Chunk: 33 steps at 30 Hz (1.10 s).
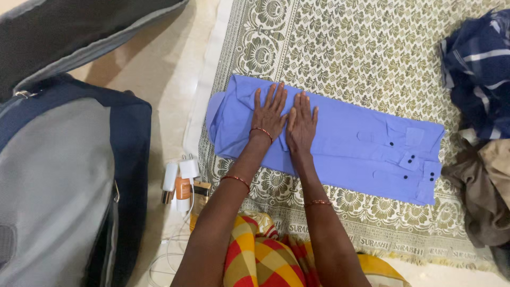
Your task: The person folds a blue shirt by bringing the sleeves inward and then folding the body of the shirt into a square shape.
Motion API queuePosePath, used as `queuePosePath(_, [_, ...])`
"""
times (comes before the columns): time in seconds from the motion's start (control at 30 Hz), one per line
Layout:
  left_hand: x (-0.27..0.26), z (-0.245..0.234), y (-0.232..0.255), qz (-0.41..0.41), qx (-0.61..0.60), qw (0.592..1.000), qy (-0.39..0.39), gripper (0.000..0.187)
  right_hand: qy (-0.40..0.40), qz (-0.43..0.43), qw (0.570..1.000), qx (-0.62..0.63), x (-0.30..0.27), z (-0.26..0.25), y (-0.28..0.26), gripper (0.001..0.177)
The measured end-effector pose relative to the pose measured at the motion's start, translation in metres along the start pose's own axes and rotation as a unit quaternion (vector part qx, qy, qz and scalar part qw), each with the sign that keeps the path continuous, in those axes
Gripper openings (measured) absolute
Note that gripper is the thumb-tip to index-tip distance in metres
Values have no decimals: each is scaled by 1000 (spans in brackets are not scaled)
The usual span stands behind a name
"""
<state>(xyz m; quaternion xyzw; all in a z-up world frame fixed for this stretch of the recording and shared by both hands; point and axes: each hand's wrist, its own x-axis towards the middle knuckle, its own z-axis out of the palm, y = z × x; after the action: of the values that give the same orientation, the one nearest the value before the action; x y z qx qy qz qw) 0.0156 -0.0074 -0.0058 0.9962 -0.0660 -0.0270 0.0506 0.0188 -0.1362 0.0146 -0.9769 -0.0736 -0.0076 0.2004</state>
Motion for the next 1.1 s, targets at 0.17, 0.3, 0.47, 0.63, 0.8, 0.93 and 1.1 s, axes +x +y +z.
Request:
queuePosePath(0.17, [2, -7, 0, -5, 1, 1000, -22, 73, 46, 23, 999, -11, 11, -9, -8, 57])
queuePosePath(0.3, [1, -5, -1, -1, 31, 999, -19, 74, -22, -71, 997, -26, 6, -11, 4, 59])
queuePosePath(0.47, [2, 0, -3, -5, -26, 1000, 4, 76, 13, 6, 999, -38, 8, -31, 56, 61])
queuePosePath(0.63, [1, -7, -4, -10, -28, 1000, 10, 75, 61, 76, 993, -69, 3, -58, 113, 59])
queuePosePath(0.8, [12, -27, 51, 47, 107, 990, -76, 74, 51, 45, 996, -59, -23, -55, 119, 58])
queuePosePath(0.93, [-5, -27, 90, 127, -62, 985, -97, 83, 42, 72, 991, -102, -28, -69, 133, 58])
queuePosePath(1.1, [6, -36, 97, 121, -44, 981, -148, 87, 40, 92, 990, -104, -22, -116, 194, 62])
